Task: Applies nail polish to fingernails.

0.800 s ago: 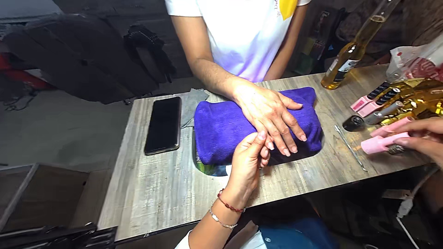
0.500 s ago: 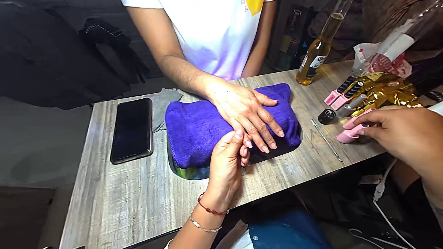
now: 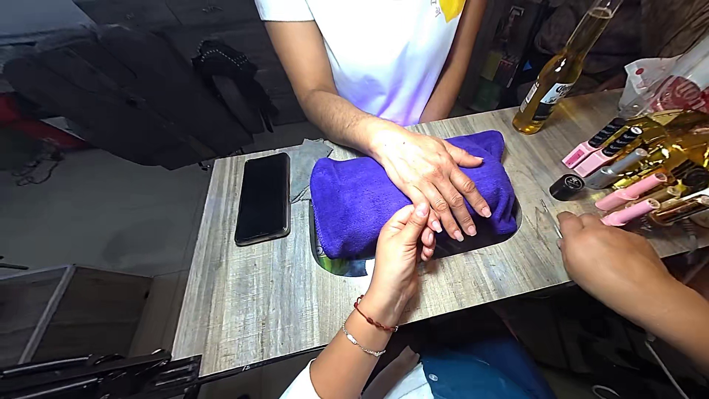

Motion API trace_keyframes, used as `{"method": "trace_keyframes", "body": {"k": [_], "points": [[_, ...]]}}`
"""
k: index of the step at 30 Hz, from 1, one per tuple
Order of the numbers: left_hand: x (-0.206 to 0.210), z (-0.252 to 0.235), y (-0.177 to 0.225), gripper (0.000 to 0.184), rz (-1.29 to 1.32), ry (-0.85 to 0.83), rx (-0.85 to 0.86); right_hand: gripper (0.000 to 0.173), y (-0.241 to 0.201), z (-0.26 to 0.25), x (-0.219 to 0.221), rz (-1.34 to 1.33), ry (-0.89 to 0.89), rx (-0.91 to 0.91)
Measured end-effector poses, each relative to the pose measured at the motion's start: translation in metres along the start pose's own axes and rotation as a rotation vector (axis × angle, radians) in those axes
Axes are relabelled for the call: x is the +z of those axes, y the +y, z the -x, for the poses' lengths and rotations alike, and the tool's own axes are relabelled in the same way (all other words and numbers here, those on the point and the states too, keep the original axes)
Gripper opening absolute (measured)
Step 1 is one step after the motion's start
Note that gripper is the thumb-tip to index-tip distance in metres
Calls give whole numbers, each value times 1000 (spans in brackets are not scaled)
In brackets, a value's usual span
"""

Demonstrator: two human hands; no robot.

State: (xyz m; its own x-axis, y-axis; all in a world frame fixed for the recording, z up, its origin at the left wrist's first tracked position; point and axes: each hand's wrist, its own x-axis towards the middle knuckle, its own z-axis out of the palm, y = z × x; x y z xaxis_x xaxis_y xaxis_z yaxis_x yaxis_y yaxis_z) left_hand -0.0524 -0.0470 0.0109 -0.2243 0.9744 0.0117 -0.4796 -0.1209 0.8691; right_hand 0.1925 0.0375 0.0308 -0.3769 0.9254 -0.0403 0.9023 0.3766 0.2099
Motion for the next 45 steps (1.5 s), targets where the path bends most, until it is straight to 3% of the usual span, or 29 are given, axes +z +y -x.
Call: {"method": "trace_keyframes", "body": {"k": [3,6,10,13,16,22,25,29,32,34,45], "points": [[-1,0,1,29,-3,-16,-22,16,-3,2,-1,36,-55,29],[-4,-9,5,34,13,-38,-70,20,3,6,9,-165,41,-18],[-9,-18,14,39,17,-101,-175,29,19,15,11,-786,93,19],[-13,-21,23,37,8,-170,-256,28,17,26,16,-1615,70,53],[-16,-27,29,38,-5,-254,-301,21,2,37,16,-2201,-7,-123],[-18,-32,29,43,-112,-312,-304,13,-43,40,12,-2727,-127,-588],[-20,-33,23,42,-125,-312,-255,10,-66,32,4,-2640,-15,-680],[-24,-23,18,40,-146,-337,-152,23,-89,22,5,-2084,377,-602],[-23,-23,14,38,-148,-320,-117,10,-103,18,13,-1582,698,-560],[-22,-23,12,37,-134,-309,-110,10,-112,14,18,-1395,850,-531],[-19,-25,13,35,-111,-281,-118,22,-137,-8,15,-1173,1094,-464]]}}
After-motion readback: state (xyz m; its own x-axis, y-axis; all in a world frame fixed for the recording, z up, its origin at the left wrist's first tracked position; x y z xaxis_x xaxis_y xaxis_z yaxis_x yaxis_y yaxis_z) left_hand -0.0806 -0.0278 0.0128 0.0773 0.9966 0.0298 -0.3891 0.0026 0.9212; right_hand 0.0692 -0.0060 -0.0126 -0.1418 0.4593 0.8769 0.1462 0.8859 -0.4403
